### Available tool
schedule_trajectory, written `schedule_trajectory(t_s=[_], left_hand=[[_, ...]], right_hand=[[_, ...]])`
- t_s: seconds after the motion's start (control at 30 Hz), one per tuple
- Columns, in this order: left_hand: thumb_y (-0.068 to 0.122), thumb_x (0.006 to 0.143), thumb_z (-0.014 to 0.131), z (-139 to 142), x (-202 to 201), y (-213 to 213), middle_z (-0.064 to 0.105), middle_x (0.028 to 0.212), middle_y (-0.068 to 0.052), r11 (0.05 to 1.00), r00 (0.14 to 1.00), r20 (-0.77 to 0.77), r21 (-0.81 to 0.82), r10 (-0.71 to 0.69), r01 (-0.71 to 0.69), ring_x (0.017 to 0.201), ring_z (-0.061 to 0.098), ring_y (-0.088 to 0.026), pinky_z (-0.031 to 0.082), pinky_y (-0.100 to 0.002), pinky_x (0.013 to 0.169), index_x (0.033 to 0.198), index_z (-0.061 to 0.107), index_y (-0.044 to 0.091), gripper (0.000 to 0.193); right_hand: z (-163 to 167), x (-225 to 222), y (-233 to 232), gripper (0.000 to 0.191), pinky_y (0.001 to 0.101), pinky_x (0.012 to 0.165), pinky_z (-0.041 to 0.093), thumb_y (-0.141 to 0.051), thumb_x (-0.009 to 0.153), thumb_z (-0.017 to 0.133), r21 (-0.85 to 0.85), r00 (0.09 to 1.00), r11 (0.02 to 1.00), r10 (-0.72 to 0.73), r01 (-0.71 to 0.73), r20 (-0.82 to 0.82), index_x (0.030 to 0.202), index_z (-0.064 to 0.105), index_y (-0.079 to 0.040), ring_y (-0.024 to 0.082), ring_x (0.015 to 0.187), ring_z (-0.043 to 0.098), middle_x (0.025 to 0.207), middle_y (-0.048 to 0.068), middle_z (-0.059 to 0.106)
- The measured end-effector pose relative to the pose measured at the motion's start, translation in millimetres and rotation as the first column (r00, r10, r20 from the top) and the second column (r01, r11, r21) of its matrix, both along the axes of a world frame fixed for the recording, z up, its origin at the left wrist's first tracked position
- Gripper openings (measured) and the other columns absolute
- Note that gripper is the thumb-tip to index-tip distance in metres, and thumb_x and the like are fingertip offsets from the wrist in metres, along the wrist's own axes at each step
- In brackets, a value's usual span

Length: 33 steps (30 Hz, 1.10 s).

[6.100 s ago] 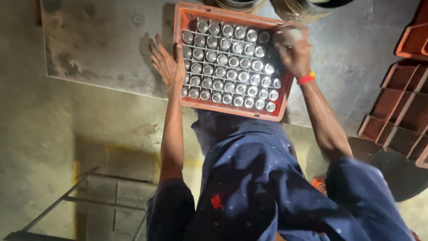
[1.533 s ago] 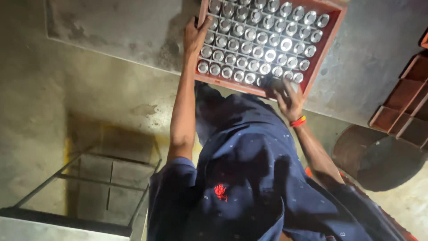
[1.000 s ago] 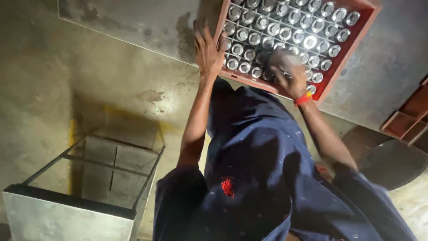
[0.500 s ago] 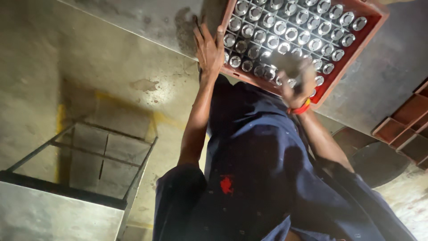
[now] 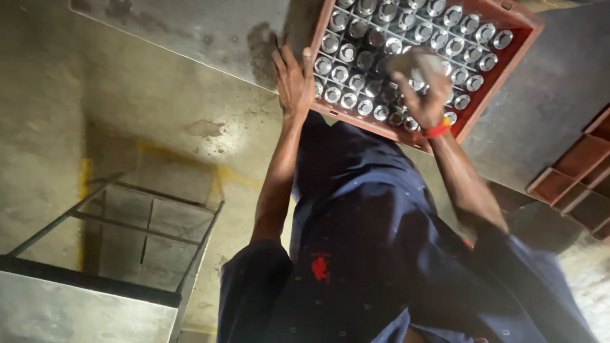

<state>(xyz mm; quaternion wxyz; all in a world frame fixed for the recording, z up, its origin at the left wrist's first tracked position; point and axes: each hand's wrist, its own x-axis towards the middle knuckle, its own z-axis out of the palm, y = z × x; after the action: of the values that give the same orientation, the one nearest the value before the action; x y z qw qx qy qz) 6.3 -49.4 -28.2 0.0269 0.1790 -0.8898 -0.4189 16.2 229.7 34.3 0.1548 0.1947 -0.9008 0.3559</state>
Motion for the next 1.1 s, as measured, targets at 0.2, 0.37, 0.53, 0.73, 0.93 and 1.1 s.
schedule_trajectory(t_s=[0.2, 0.37, 0.53, 0.73, 0.93, 1.1], left_hand=[[0.058, 0.109, 0.036, -3.2, -2.8, -0.5, 0.042, 0.145, -0.033, 0.999, 1.000, 0.023, -0.036, 0.009, -0.009, 0.130, 0.049, -0.054, 0.049, -0.059, 0.101, 0.146, 0.042, 0.000, 0.069], [0.062, 0.109, 0.032, -6.8, -3.3, 1.1, 0.043, 0.147, -0.033, 0.999, 1.000, 0.022, -0.029, 0.018, -0.018, 0.132, 0.049, -0.053, 0.049, -0.058, 0.103, 0.144, 0.042, -0.001, 0.073], [0.061, 0.110, 0.034, -5.0, -5.4, -0.3, 0.041, 0.148, -0.036, 0.997, 0.999, -0.016, -0.075, 0.031, -0.032, 0.132, 0.047, -0.054, 0.047, -0.060, 0.103, 0.147, 0.042, -0.004, 0.075], [0.061, 0.107, 0.036, 1.4, -5.7, 1.3, 0.047, 0.144, -0.031, 0.992, 0.993, 0.027, -0.056, 0.119, -0.117, 0.129, 0.052, -0.050, 0.049, -0.057, 0.101, 0.145, 0.045, -0.001, 0.073], [0.053, 0.109, 0.041, 7.9, -5.3, 3.4, 0.055, 0.142, -0.023, 0.977, 0.989, -0.044, -0.157, 0.139, -0.145, 0.128, 0.055, -0.047, 0.049, -0.055, 0.102, 0.142, 0.054, 0.008, 0.057], [0.049, 0.110, 0.043, 12.0, -5.2, 4.4, 0.058, 0.137, -0.024, 0.965, 0.980, -0.087, -0.177, 0.181, -0.194, 0.126, 0.056, -0.046, 0.049, -0.053, 0.101, 0.135, 0.058, 0.006, 0.052]], right_hand=[[-6.8, 30.5, 31.7, 0.050, 0.0421, 0.092, 0.057, -0.006, 0.093, 0.085, 0.084, 0.995, 0.994, 0.059, -0.066, 0.079, 0.137, 0.061, 0.000, 0.038, 0.107, 0.069, 0.129, 0.026, 0.062], [-22.2, -4.1, 30.7, 0.048, 0.0451, 0.097, 0.060, -0.006, 0.102, 0.081, -0.306, 0.991, 0.944, -0.132, 0.121, -0.016, 0.142, 0.055, 0.002, 0.035, 0.111, 0.067, 0.129, 0.017, 0.066], [-16.5, -31.1, 15.7, 0.041, 0.0430, 0.097, 0.061, -0.015, 0.104, 0.085, 0.066, 0.987, 0.991, 0.106, -0.114, 0.121, 0.138, 0.067, -0.001, 0.035, 0.114, 0.070, 0.130, 0.019, 0.065], [-10.9, -17.1, 38.5, 0.050, 0.0450, 0.103, 0.060, -0.019, 0.108, 0.081, -0.235, 0.995, 0.969, -0.054, 0.072, 0.081, 0.145, 0.052, 0.001, 0.031, 0.120, 0.065, 0.132, 0.019, 0.065], [-17.5, -30.4, 61.2, 0.051, 0.0460, 0.103, 0.054, -0.012, 0.100, 0.085, -0.130, 0.999, 0.991, -0.046, 0.043, -0.015, 0.142, 0.057, -0.001, 0.034, 0.119, 0.066, 0.130, 0.022, 0.066], [-13.6, -76.5, 32.3, 0.050, 0.0446, 0.099, 0.055, -0.015, 0.098, 0.088, -0.149, 0.999, 0.989, 0.005, 0.002, 0.050, 0.137, 0.062, 0.003, 0.028, 0.103, 0.072, 0.109, 0.012, 0.073]])
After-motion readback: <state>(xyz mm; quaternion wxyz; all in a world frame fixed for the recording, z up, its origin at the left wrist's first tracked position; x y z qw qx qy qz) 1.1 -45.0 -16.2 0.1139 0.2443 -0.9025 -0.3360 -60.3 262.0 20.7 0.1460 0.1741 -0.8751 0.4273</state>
